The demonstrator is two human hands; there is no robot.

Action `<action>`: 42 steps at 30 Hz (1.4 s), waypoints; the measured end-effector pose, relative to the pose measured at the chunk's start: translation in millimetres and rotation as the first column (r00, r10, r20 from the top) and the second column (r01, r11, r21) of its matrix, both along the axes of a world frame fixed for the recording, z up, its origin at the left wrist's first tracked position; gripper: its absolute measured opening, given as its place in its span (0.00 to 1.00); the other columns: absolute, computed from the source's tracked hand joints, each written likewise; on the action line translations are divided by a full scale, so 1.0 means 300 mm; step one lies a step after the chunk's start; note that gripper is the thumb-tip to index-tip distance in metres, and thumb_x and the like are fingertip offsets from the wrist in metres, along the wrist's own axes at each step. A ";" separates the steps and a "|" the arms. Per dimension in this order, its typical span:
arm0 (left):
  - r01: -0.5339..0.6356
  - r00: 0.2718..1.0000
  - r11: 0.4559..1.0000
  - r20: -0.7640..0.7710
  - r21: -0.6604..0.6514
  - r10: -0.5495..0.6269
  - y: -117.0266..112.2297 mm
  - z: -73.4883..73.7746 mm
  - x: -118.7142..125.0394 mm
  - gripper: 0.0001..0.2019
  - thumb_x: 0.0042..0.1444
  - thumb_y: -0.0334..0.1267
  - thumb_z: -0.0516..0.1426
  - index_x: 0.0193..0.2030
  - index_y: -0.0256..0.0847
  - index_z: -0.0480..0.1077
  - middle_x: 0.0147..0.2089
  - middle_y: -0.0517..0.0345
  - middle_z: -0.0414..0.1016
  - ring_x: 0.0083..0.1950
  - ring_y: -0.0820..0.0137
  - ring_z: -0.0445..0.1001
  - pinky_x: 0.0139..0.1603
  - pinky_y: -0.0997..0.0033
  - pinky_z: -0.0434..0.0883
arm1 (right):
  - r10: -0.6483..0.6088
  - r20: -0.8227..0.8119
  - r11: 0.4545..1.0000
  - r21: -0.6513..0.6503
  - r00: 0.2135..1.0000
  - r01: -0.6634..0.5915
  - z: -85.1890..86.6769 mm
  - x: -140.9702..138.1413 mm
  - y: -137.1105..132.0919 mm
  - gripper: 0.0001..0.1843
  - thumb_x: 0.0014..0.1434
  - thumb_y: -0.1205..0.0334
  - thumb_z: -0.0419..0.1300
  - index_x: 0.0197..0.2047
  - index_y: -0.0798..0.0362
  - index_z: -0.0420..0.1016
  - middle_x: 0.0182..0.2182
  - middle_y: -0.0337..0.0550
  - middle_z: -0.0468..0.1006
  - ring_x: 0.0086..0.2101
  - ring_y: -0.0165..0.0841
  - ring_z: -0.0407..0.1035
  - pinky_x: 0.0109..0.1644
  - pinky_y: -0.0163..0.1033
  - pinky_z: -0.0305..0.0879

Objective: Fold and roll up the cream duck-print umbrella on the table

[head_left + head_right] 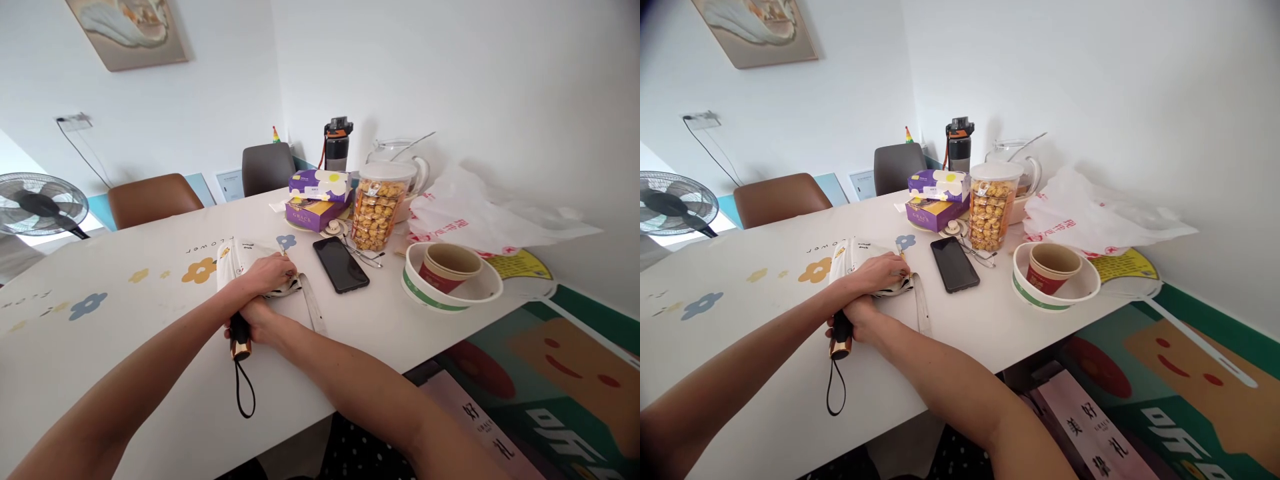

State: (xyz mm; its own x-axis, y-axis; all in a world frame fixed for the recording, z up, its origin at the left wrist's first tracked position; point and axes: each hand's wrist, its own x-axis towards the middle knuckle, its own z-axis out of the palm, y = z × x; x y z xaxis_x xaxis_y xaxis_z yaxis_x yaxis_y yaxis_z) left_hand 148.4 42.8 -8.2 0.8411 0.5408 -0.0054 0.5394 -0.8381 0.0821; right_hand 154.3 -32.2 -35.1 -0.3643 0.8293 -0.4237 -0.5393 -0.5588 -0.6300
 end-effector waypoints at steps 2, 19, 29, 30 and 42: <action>0.002 1.000 1.000 0.003 0.008 -0.002 -0.001 -0.002 -0.002 0.11 0.51 0.33 0.49 0.36 0.46 0.72 0.41 0.61 0.73 0.47 0.67 0.66 0.35 0.73 0.63 | 0.000 -0.008 1.000 0.001 1.000 0.000 0.001 0.000 -0.001 0.09 0.56 0.64 0.47 0.25 0.54 0.61 0.13 0.37 0.61 0.14 0.27 0.56 0.14 0.35 0.61; -0.492 0.468 0.860 0.793 -0.133 0.390 -0.078 0.077 -0.158 0.12 0.53 0.34 0.48 0.45 0.42 0.62 0.31 0.62 0.69 0.28 0.75 0.68 0.30 0.75 0.65 | 0.069 0.037 0.997 -0.028 0.997 -0.068 0.018 0.005 0.001 0.02 0.54 0.69 0.56 0.31 0.59 0.65 0.21 0.40 0.69 0.19 0.31 0.68 0.21 0.42 0.72; -0.639 0.432 0.755 0.746 -0.144 0.508 -0.209 0.056 -0.528 0.08 0.44 0.27 0.49 0.30 0.41 0.65 0.34 0.63 0.67 0.24 0.78 0.69 0.24 0.77 0.66 | 0.073 0.069 0.996 -0.057 0.995 -0.069 0.019 0.019 0.009 0.07 0.50 0.69 0.61 0.26 0.57 0.64 0.18 0.34 0.65 0.14 0.23 0.59 0.14 0.31 0.62; -0.644 0.411 0.742 0.735 -0.185 0.540 -0.215 0.030 -0.541 0.07 0.45 0.28 0.49 0.30 0.41 0.65 0.35 0.63 0.67 0.24 0.78 0.69 0.25 0.77 0.66 | 0.074 0.062 0.996 -0.055 0.995 -0.071 0.023 0.020 0.007 0.07 0.49 0.70 0.61 0.26 0.57 0.64 0.18 0.34 0.64 0.14 0.23 0.59 0.14 0.31 0.61; -0.599 0.449 0.753 0.665 -0.273 0.597 -0.196 -0.102 -0.596 0.05 0.44 0.34 0.49 0.26 0.42 0.65 0.34 0.60 0.68 0.33 0.71 0.70 0.33 0.73 0.65 | 0.102 -0.092 0.995 0.000 0.991 -0.102 0.027 0.057 0.017 0.18 0.48 0.49 0.62 0.29 0.54 0.62 0.20 0.33 0.63 0.15 0.21 0.56 0.14 0.28 0.56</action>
